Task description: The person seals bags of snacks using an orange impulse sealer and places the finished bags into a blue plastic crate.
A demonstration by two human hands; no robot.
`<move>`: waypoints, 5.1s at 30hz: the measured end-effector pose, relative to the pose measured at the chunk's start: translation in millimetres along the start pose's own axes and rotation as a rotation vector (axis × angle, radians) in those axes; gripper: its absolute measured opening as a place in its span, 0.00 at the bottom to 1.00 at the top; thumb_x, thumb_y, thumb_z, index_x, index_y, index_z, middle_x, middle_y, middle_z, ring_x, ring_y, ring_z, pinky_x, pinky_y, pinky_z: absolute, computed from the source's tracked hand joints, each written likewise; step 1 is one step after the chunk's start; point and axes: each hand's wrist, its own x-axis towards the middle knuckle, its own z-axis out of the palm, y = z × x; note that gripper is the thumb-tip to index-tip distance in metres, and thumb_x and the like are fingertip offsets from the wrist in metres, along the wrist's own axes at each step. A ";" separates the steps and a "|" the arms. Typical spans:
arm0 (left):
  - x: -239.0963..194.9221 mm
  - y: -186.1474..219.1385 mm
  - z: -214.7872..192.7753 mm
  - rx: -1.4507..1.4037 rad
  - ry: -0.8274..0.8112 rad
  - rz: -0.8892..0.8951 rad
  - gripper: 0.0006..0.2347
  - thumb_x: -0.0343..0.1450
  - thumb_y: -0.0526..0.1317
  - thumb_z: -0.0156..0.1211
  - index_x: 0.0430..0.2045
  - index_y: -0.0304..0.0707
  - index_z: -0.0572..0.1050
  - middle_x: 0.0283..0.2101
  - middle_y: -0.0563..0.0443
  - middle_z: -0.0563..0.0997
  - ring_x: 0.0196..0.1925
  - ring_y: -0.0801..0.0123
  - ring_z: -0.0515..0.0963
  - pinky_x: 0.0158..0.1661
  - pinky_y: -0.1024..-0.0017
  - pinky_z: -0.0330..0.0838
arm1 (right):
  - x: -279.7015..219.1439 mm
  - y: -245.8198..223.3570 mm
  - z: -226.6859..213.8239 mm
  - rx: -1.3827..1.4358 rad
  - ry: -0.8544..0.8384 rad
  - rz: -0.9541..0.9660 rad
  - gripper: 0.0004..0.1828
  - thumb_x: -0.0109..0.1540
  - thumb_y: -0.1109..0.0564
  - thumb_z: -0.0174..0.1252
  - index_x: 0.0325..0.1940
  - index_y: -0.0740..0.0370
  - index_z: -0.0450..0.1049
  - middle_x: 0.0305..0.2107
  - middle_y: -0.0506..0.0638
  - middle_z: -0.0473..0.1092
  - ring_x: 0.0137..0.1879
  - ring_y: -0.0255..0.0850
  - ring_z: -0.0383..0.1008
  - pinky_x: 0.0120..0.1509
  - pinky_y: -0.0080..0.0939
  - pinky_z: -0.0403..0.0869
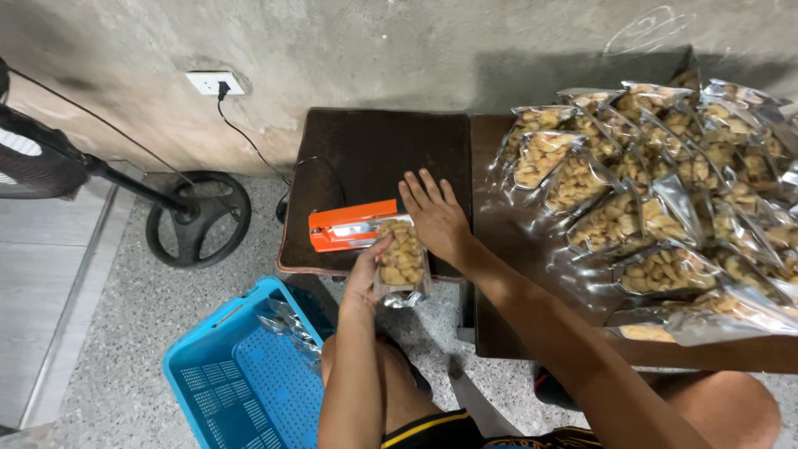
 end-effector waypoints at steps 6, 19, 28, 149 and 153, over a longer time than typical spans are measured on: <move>-8.5 1.0 -11.5 -0.070 0.060 -0.015 0.20 0.73 0.42 0.57 0.56 0.27 0.72 0.52 0.37 0.82 0.51 0.53 0.84 0.52 0.57 0.79 | -10.4 3.9 -1.5 0.222 0.057 -0.010 0.34 0.59 0.65 0.52 0.71 0.71 0.63 0.70 0.65 0.58 0.76 0.62 0.55 0.74 0.66 0.59; -16.2 -2.6 -5.1 -0.129 0.006 -0.009 0.20 0.74 0.42 0.57 0.58 0.26 0.70 0.52 0.37 0.81 0.52 0.54 0.83 0.53 0.57 0.78 | -13.0 25.3 -21.6 0.143 -0.138 -0.072 0.35 0.58 0.70 0.49 0.71 0.71 0.62 0.71 0.62 0.57 0.77 0.58 0.55 0.75 0.65 0.58; -18.2 -3.4 -9.2 -0.146 0.039 -0.025 0.19 0.73 0.41 0.58 0.57 0.29 0.71 0.52 0.37 0.82 0.51 0.53 0.83 0.52 0.56 0.79 | -20.4 28.1 -7.1 0.198 -0.286 0.014 0.40 0.58 0.71 0.47 0.77 0.64 0.53 0.76 0.55 0.48 0.81 0.51 0.44 0.80 0.63 0.45; -35.5 -84.2 145.8 1.305 0.270 0.818 0.13 0.74 0.43 0.62 0.47 0.33 0.82 0.46 0.41 0.86 0.47 0.60 0.86 0.50 0.71 0.77 | -84.3 214.0 -83.2 -0.576 -0.339 0.533 0.11 0.61 0.55 0.56 0.43 0.52 0.83 0.35 0.50 0.79 0.69 0.46 0.65 0.55 0.65 0.65; -38.7 -73.5 154.6 1.443 0.286 0.677 0.23 0.69 0.46 0.68 0.56 0.34 0.75 0.55 0.38 0.81 0.45 0.44 0.79 0.48 0.63 0.73 | -90.3 170.9 -138.9 -0.674 -0.460 0.310 0.12 0.67 0.52 0.55 0.51 0.49 0.81 0.27 0.46 0.81 0.37 0.35 0.81 0.64 0.75 0.66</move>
